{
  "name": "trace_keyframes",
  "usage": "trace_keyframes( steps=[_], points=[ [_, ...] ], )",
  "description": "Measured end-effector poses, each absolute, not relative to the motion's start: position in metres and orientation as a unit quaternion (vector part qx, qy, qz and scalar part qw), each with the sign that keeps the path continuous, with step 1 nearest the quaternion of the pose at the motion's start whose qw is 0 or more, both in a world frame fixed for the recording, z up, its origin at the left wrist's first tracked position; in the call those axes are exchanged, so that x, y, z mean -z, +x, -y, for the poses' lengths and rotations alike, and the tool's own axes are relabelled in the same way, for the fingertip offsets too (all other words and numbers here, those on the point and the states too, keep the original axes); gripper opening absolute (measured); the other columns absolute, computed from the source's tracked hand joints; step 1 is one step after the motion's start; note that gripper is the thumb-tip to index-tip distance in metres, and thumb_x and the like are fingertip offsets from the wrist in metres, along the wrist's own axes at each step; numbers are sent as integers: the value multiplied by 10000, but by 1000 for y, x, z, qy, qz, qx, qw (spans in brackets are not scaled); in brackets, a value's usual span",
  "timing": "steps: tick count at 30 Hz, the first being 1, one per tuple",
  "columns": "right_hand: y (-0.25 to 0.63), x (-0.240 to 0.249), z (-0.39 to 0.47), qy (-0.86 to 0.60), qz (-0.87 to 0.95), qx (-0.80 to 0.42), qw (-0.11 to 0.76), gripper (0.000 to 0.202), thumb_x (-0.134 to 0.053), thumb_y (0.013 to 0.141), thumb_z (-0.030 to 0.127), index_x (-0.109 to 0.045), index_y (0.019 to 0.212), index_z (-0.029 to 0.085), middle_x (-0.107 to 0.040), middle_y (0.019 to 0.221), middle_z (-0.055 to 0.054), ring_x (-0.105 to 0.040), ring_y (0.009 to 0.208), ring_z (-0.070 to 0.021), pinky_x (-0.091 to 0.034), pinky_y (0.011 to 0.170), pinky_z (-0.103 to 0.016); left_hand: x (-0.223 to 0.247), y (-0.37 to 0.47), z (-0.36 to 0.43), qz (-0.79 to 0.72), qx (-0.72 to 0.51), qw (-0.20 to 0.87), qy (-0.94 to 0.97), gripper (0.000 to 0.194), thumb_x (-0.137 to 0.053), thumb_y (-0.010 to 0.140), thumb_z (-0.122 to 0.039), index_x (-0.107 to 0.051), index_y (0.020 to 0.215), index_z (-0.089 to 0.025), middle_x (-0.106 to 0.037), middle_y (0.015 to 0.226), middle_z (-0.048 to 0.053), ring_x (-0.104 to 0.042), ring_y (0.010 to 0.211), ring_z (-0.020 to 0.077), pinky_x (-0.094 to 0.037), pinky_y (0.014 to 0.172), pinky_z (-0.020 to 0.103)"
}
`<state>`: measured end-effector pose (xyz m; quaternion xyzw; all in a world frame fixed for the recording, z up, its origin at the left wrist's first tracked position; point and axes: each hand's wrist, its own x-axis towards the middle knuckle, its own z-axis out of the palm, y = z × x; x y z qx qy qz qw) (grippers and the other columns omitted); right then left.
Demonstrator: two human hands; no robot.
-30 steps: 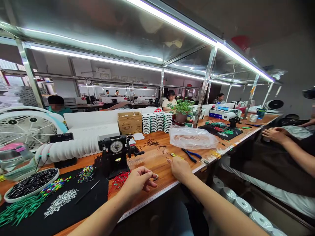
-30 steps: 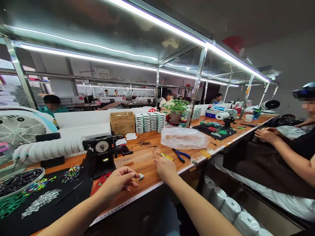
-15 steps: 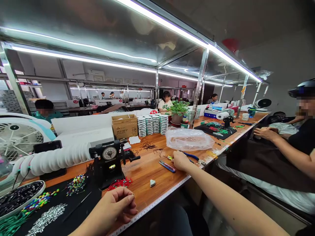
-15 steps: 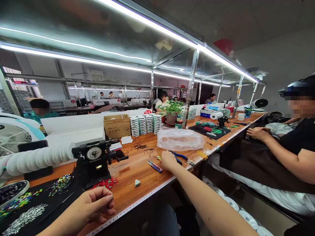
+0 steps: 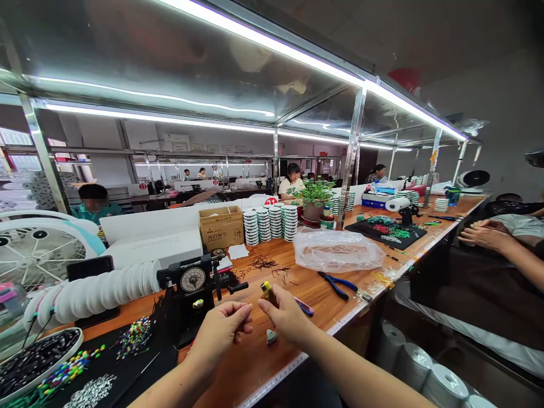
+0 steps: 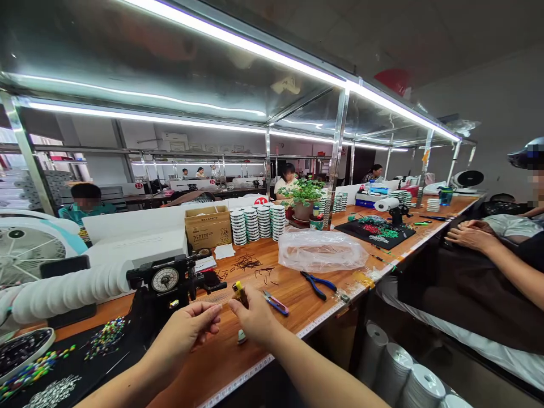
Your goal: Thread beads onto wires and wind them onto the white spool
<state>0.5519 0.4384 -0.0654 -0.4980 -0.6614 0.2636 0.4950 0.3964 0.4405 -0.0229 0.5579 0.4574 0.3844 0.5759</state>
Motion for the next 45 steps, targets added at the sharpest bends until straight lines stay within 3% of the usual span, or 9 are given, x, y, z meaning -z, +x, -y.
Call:
trace_keyframes(
  steps=[4,7,13,17,22,26,29,34,45],
  points=[
    [558,65,-443,-435,604,-405,531,327,-460,836,487,-474,792,164,-409,594,50,-362,478,-80,-338,450,-209,26,402,-450,-446,-395,583,552,281,-692,674,-363,-670,790,-107,-673,712,61,-614,638,147,-416,519,218],
    [559,67,-445,-419,560,-466,542,440,-421,828,577,-504,815,145,-402,576,49,-331,433,-72,-307,392,-203,29,407,-457,-445,-398,569,566,304,-699,654,-364,-691,824,-112,-680,706,60,-616,655,158,-456,585,244],
    [556,66,-448,-358,524,-446,631,248,-689,710,344,-566,788,143,-536,695,14,-480,650,-106,-398,644,-232,33,417,-463,-444,-382,543,602,328,-699,618,-418,-724,776,-132,-674,599,33,-585,588,157,-474,594,256],
    [559,64,-450,-349,544,-442,622,185,-664,720,272,-544,665,143,-508,631,25,-438,605,-101,-365,603,-233,34,420,-463,-444,-364,555,601,322,-693,630,-406,-718,793,-129,-682,608,37,-599,589,158,-483,593,255],
    [562,64,-452,-343,551,-444,618,217,-666,725,294,-534,642,143,-499,614,27,-430,599,-98,-360,597,-229,34,418,-465,-440,-353,573,594,313,-697,641,-415,-677,769,-130,-674,627,42,-617,604,161,-477,579,253],
    [562,69,-455,-343,515,-467,632,295,-698,704,389,-533,690,146,-477,595,43,-391,527,-70,-334,513,-200,28,418,-466,-428,-353,572,604,312,-683,659,-421,-653,756,-126,-672,666,59,-616,637,170,-478,608,267],
    [560,71,-455,-363,440,-530,627,413,-621,723,555,-530,741,152,-427,552,58,-332,442,-56,-274,403,-179,21,419,-467,-429,-382,537,618,277,-660,685,-416,-640,753,-149,-671,724,50,-615,732,188,-472,677,279],
    [554,67,-452,-397,333,-619,590,599,-404,756,708,-557,667,136,-426,526,30,-359,407,-66,-311,357,-177,20,425,-468,-444,-425,365,699,232,-618,721,-414,-650,740,-185,-655,683,18,-570,646,186,-434,643,296],
    [542,72,-460,-430,298,-586,620,455,-328,839,460,-450,517,162,-360,405,46,-258,322,-49,-135,333,-164,32,437,-468,-456,-436,423,650,371,-614,685,-494,-649,826,-153,-679,779,62,-626,712,222,-561,567,327]
  ],
)
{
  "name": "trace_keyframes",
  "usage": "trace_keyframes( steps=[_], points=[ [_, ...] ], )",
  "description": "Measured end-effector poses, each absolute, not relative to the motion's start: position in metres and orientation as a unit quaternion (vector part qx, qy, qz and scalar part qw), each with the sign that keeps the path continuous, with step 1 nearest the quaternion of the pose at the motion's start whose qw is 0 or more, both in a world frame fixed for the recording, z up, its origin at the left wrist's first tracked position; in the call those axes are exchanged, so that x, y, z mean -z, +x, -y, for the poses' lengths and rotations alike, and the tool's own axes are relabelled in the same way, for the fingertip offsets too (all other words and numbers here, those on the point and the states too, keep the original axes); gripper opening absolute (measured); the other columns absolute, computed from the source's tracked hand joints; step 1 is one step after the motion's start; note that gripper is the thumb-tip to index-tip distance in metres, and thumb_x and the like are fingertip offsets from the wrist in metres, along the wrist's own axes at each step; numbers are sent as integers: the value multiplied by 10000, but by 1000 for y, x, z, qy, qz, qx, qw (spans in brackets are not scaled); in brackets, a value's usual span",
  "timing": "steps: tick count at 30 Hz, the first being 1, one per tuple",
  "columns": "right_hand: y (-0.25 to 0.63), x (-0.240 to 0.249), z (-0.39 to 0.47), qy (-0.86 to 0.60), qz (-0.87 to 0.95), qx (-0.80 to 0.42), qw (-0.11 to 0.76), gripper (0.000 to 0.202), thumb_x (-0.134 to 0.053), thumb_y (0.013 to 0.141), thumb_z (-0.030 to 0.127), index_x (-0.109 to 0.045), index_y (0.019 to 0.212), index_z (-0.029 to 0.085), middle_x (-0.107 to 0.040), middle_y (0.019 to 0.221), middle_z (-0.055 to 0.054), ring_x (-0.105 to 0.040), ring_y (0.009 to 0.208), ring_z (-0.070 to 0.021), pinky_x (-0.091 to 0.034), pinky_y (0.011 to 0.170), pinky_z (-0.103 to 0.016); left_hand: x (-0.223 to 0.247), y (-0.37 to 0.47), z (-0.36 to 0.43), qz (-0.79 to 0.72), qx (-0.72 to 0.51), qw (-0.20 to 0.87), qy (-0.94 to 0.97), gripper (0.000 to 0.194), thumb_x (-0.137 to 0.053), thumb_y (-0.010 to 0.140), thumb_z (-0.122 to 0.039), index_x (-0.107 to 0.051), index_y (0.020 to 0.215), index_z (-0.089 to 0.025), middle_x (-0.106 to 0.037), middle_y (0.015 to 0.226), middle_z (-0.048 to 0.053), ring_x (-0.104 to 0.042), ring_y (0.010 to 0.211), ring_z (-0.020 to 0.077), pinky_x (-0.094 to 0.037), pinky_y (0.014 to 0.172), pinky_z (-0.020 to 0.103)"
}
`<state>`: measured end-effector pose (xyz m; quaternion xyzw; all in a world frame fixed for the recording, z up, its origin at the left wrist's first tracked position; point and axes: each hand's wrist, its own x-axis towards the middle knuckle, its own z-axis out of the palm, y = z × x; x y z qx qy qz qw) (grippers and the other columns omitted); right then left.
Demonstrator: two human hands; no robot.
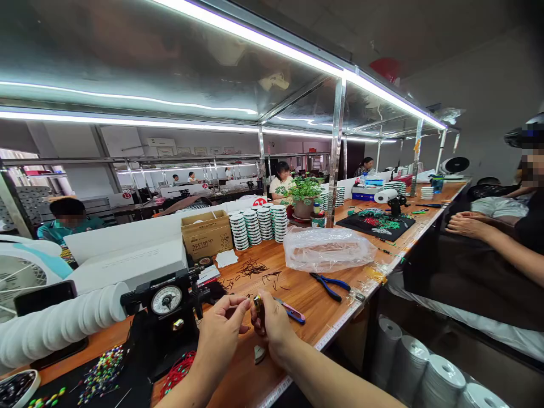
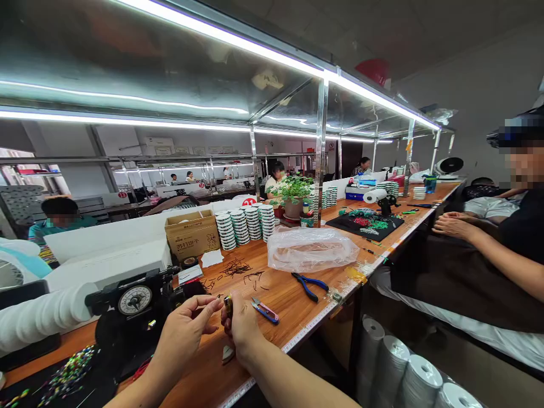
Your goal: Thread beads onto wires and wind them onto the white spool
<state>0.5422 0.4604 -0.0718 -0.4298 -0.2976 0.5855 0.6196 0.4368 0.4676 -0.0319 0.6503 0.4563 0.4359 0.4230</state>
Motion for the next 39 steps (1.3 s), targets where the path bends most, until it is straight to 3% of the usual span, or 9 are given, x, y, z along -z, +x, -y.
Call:
trace_keyframes(
  steps=[15,39],
  points=[
    [540,75,-461,-451,272,-567,633,415,-393,814,487,-471,565,164,-426,445,39,-293,345,-48,-174,353,-168,34,442,-464,-462,-437,444,631,343,-644,658,-482,-661,765,-157,-689,667,42,-653,660,225,-561,542,306],
    [539,74,-456,-461,282,-566,623,408,-332,818,448,-459,548,170,-399,438,39,-278,341,-51,-137,343,-172,29,443,-457,-449,-450,475,609,280,-653,658,-425,-648,738,-156,-684,646,32,-645,608,202,-546,524,292]
  ],
)
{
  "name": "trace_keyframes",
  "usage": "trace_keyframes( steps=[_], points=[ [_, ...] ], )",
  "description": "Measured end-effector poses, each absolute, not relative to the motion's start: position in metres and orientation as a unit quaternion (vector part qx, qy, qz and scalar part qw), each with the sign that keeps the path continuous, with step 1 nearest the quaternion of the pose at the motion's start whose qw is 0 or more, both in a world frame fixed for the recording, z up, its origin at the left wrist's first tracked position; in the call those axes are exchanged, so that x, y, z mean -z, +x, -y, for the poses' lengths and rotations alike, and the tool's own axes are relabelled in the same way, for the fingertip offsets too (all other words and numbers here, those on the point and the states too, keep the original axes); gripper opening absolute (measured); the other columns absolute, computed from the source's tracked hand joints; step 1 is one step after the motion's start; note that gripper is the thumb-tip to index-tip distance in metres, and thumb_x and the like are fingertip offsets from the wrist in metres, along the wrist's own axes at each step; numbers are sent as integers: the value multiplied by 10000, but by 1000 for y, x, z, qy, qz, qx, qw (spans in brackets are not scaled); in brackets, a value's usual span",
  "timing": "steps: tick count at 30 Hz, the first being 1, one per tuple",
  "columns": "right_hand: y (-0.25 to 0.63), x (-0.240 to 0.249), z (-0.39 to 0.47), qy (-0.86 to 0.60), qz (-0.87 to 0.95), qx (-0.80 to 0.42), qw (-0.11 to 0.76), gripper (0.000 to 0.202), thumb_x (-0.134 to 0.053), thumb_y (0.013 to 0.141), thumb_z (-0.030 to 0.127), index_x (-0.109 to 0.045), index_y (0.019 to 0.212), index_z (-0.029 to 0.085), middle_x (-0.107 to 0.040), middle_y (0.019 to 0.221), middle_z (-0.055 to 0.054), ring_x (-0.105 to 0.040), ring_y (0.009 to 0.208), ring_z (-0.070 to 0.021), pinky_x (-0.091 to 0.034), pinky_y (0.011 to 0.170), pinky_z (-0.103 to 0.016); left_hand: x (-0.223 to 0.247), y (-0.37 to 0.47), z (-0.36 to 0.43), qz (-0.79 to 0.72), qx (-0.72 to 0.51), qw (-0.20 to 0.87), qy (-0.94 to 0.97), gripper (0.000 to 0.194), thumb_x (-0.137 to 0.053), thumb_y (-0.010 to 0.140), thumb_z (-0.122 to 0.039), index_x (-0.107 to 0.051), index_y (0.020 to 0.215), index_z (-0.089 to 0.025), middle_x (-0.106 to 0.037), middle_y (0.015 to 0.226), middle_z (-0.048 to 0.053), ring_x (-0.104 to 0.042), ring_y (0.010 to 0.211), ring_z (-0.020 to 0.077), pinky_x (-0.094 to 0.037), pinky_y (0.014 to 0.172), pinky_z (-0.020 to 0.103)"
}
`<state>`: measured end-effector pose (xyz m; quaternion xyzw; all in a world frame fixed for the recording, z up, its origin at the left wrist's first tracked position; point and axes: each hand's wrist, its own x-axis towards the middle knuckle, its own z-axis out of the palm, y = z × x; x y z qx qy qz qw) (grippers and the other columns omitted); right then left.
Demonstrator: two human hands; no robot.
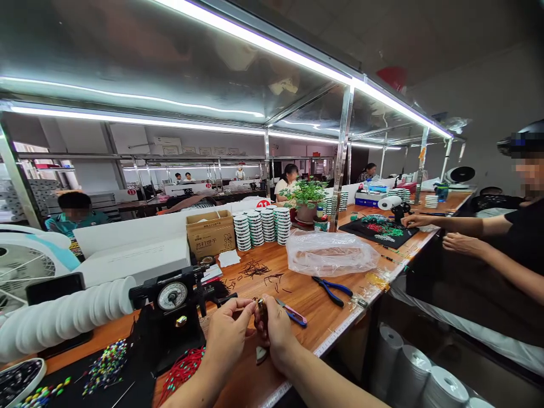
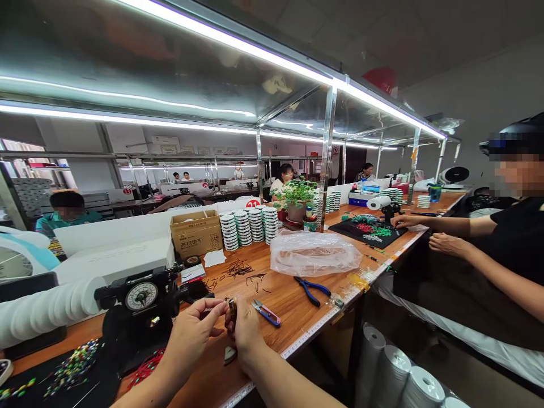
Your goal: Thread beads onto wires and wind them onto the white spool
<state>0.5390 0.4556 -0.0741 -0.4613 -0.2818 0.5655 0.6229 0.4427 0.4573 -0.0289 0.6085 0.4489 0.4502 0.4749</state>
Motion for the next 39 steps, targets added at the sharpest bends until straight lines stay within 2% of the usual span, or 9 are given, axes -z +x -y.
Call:
trace_keyframes(
  steps=[19,22,24,27,29,31,33,35,39],
  points=[
    [540,79,-458,-452,297,-569,620,414,-339,812,475,-449,549,175,-394,434,40,-251,323,-54,-132,320,-174,31,442,-457,-452,-454,471,607,309,-659,651,-450,-660,732,-152,-685,688,39,-638,642,207,-545,538,301],
    [538,79,-456,-455,292,-569,619,448,-375,804,537,-453,556,172,-399,443,38,-273,337,-54,-133,327,-169,30,442,-458,-454,-456,473,601,327,-674,632,-458,-663,734,-147,-687,687,43,-643,650,215,-545,538,305],
    [539,77,-453,-448,289,-572,623,518,-376,783,640,-462,580,171,-392,453,40,-284,348,-55,-138,332,-168,26,439,-458,-461,-459,474,594,340,-675,636,-459,-660,758,-142,-694,717,61,-655,727,239,-548,547,304],
    [553,73,-449,-466,354,-506,633,639,-222,785,742,-474,645,171,-405,495,32,-349,390,-74,-256,362,-183,16,429,-451,-456,-467,502,568,335,-657,681,-452,-647,817,-146,-702,830,92,-637,927,259,-545,573,268],
    [573,71,-448,-554,459,-364,592,657,-94,849,673,-498,734,167,-483,569,-2,-455,475,-107,-380,459,-215,8,421,-443,-447,-467,554,525,298,-680,685,-418,-640,817,-154,-697,871,92,-629,967,243,-523,558,220],
    [598,72,-450,-644,529,-214,509,548,-151,907,566,-521,851,167,-576,719,-47,-555,649,-152,-436,603,-251,3,413,-432,-441,-459,616,464,282,-735,643,-376,-633,794,-160,-696,852,79,-651,912,227,-486,502,182],
    [623,76,-452,-690,544,-146,454,326,-351,910,428,-540,915,162,-605,864,-87,-572,825,-203,-420,736,-293,1,407,-420,-430,-450,661,420,305,-776,595,-361,-623,773,-166,-694,791,61,-670,835,219,-450,448,167],
    [643,83,-454,-728,545,-108,401,184,-451,867,270,-574,886,134,-595,918,-137,-559,877,-249,-388,792,-347,1,401,-410,-411,-451,682,403,333,-793,572,-377,-617,766,-171,-684,734,45,-677,776,212,-427,414,163],
    [656,85,-455,-772,551,-38,315,161,-487,816,149,-628,825,73,-548,991,-231,-515,943,-334,-352,819,-441,2,390,-395,-391,-458,678,421,324,-785,588,-393,-615,749,-169,-656,687,19,-675,707,187,-404,379,155]
  ],
)
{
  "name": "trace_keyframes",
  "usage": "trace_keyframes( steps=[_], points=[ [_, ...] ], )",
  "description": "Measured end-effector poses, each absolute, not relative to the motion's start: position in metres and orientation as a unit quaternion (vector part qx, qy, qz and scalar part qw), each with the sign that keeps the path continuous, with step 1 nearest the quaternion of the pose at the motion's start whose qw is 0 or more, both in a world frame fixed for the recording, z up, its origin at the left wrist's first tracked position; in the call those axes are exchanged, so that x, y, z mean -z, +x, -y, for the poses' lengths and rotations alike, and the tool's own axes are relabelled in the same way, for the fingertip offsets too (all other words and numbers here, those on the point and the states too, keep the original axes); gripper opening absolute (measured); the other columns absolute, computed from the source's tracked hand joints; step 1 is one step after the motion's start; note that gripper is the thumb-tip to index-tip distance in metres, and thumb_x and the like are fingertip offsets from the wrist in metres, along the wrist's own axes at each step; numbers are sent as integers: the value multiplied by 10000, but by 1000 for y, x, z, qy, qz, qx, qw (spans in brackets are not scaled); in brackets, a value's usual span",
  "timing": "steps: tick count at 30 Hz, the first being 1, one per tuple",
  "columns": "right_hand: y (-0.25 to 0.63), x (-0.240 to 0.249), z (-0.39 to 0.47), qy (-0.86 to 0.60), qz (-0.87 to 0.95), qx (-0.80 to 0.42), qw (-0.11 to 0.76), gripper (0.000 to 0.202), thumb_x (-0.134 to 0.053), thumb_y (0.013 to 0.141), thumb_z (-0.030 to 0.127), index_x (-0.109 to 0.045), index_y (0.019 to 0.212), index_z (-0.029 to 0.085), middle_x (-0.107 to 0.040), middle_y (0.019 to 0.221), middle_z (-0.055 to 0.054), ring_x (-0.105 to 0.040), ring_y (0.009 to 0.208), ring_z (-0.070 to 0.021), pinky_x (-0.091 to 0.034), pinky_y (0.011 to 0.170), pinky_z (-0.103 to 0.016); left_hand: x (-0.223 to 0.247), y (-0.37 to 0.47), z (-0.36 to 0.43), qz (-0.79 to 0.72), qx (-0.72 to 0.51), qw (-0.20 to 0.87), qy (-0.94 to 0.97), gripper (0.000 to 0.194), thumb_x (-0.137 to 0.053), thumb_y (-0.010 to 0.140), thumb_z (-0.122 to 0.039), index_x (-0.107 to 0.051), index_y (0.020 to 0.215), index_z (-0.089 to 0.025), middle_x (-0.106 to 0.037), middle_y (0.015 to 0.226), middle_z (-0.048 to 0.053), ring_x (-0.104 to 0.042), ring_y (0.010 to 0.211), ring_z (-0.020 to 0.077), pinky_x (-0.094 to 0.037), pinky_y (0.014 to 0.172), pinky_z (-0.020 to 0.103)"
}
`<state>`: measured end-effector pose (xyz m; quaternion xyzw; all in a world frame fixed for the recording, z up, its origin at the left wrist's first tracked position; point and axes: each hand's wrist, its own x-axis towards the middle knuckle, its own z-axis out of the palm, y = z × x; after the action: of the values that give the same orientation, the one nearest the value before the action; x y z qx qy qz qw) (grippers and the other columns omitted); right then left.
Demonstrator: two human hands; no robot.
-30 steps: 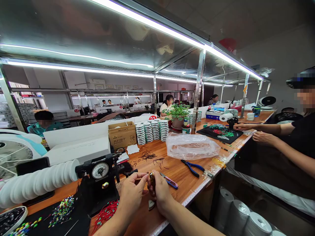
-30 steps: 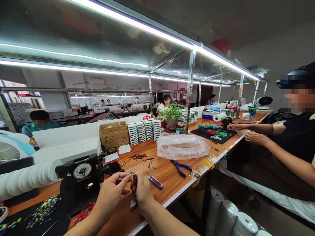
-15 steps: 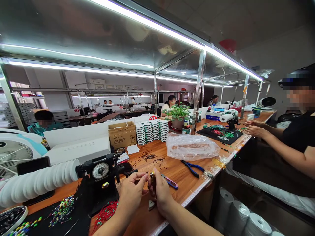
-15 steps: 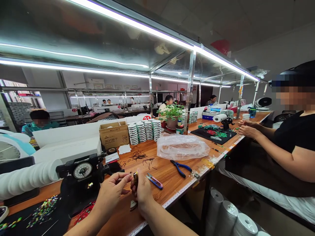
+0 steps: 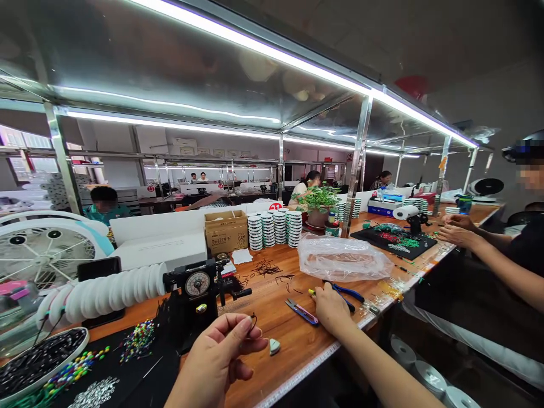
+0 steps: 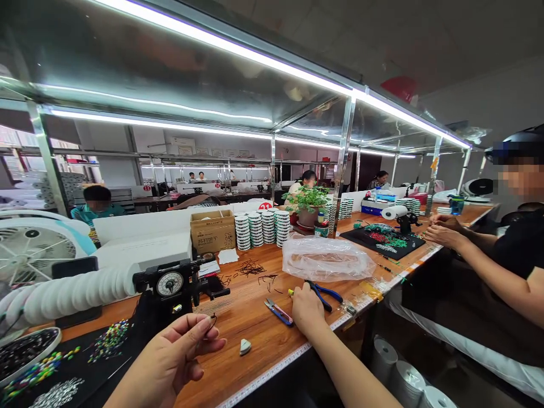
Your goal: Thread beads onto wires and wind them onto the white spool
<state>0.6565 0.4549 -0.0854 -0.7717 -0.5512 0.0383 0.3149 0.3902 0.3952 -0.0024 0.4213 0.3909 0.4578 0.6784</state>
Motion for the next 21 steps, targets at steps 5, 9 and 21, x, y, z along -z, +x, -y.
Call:
trace_keyframes(
  steps=[5,9,21],
  points=[
    [615,51,-428,-736,587,12,336,223,-502,834,199,-631,997,118,-538,1063,-183,-425,1074,-318,-302,911,-437,-5,379,-379,-430,-455,684,375,401,-834,499,-371,-599,759,-175,-620,713,-1,-693,738,222,-315,301,142],
    [552,25,-386,-452,678,-338,471,245,-593,799,381,-673,910,176,-620,848,-58,-537,756,-178,-411,705,-285,-9,373,-366,-443,-454,685,358,437,-834,510,-350,-586,819,-163,-648,794,26,-696,695,205,-267,313,130],
    [497,31,-341,-336,557,-557,517,255,-714,692,318,-570,588,135,-415,548,52,-330,525,-66,-287,550,-220,21,308,-340,-486,-423,524,557,363,-639,712,-500,-608,811,-152,-643,657,23,-468,465,85,-336,396,168]
  ],
)
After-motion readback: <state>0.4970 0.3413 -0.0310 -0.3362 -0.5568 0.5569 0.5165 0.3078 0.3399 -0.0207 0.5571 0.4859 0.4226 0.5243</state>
